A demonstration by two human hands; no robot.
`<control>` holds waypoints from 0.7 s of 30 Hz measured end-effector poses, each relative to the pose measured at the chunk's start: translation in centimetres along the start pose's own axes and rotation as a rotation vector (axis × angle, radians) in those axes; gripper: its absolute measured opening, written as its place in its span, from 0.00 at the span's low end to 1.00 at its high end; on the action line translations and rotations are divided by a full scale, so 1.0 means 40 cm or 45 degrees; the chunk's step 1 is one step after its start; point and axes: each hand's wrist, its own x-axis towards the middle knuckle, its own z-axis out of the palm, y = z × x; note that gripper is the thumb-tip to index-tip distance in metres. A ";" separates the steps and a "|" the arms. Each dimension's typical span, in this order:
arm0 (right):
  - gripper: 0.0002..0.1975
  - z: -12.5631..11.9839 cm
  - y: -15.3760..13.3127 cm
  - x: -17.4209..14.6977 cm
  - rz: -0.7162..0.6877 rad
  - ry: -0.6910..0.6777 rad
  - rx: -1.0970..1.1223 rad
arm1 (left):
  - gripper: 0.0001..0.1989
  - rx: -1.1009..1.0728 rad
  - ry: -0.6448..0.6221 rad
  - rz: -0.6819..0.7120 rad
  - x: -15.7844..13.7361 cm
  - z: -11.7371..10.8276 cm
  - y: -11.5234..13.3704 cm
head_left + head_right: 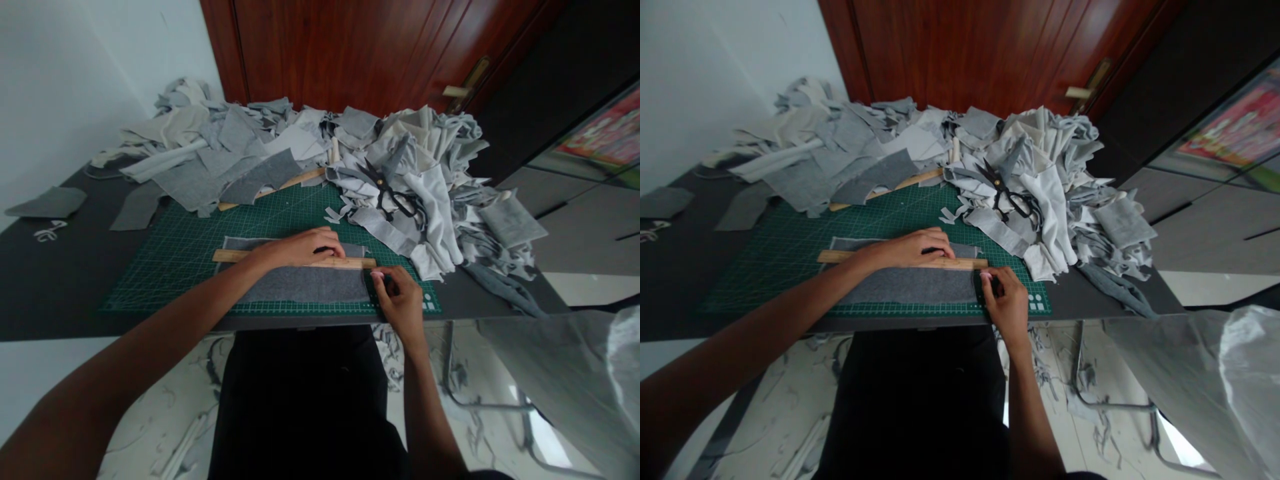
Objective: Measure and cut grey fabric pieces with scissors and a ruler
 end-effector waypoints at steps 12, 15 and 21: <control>0.05 0.133 -0.126 0.094 -0.170 -0.325 0.234 | 0.09 -0.018 0.107 -0.017 -0.011 0.002 -0.023; 0.05 0.166 -0.136 0.104 -0.185 -0.384 0.277 | 0.10 -0.056 0.087 -0.019 -0.011 0.003 -0.024; 0.05 0.184 -0.141 0.094 -0.158 -0.381 0.217 | 0.09 -0.069 0.081 -0.042 -0.012 -0.002 -0.016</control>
